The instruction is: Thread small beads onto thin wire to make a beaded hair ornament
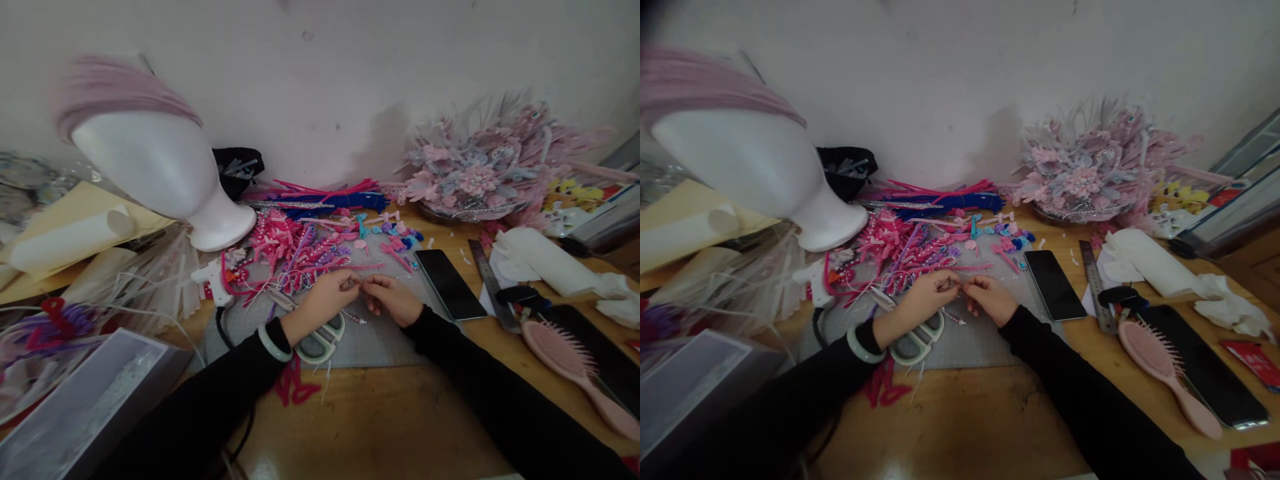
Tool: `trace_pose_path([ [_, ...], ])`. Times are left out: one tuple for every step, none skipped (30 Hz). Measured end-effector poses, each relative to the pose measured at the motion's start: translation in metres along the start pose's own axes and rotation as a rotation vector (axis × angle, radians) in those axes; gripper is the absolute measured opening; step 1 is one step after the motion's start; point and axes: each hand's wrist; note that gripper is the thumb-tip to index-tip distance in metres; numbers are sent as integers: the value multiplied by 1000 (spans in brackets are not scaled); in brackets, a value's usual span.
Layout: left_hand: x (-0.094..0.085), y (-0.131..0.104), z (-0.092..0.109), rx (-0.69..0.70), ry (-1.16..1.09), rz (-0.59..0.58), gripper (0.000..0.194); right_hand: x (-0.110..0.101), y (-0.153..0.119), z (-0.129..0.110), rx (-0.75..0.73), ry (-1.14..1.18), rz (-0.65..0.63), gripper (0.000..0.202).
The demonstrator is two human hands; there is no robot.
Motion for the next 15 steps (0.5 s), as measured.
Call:
trace_pose_path([
  [0,0,-1,-5,-14,0,12,0,0,0,-9,-13,-1,17],
  [1,1,-2,-13,-30,-1,12,0,0,0,-21,-30,-2,16],
  [1,2,-3,-22,-47,-4,12,-1,0,0,-38,-52,-1,16],
  [1,2,-4,-33,-64,-8,11,-1,0,0,-56,-75,2,15],
  [1,3,-5,-45,-79,-13,11,-1,0,0,-73,-95,7,15],
  [2,3,-6,-55,-92,-18,10,-1,0,-1,-86,-108,14,14],
  [2,4,-7,-65,-99,-24,10,-1,0,-1,-93,-112,23,14],
  [2,4,-8,-71,-102,-30,10,-1,0,-2,-94,-110,34,14],
  [2,4,-9,-74,-102,-36,10,-1,-1,-2,-92,-105,45,14],
  [2,5,-9,-75,-102,-41,10,0,-1,-2,-90,-101,55,13],
  [2,5,-9,-74,-101,-44,11,0,-1,-2,-91,-99,65,13],
  [2,5,-10,-72,-98,-45,11,0,-1,-2,-92,-99,75,12],
  [2,5,-10,-71,-93,-43,12,0,-2,-3,-94,-99,85,11],
  [3,5,-10,-70,-85,-40,12,1,-2,-3,-94,-101,92,10],
  [3,5,-10,-67,-73,-37,13,1,-1,-3,-92,-103,96,9],
])
Point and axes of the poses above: each hand's wrist, its own y-axis towards the middle knuckle, its own x-axis out of the palm, z = x × y, and after that the axes turned 12 degrees about z, right-handed
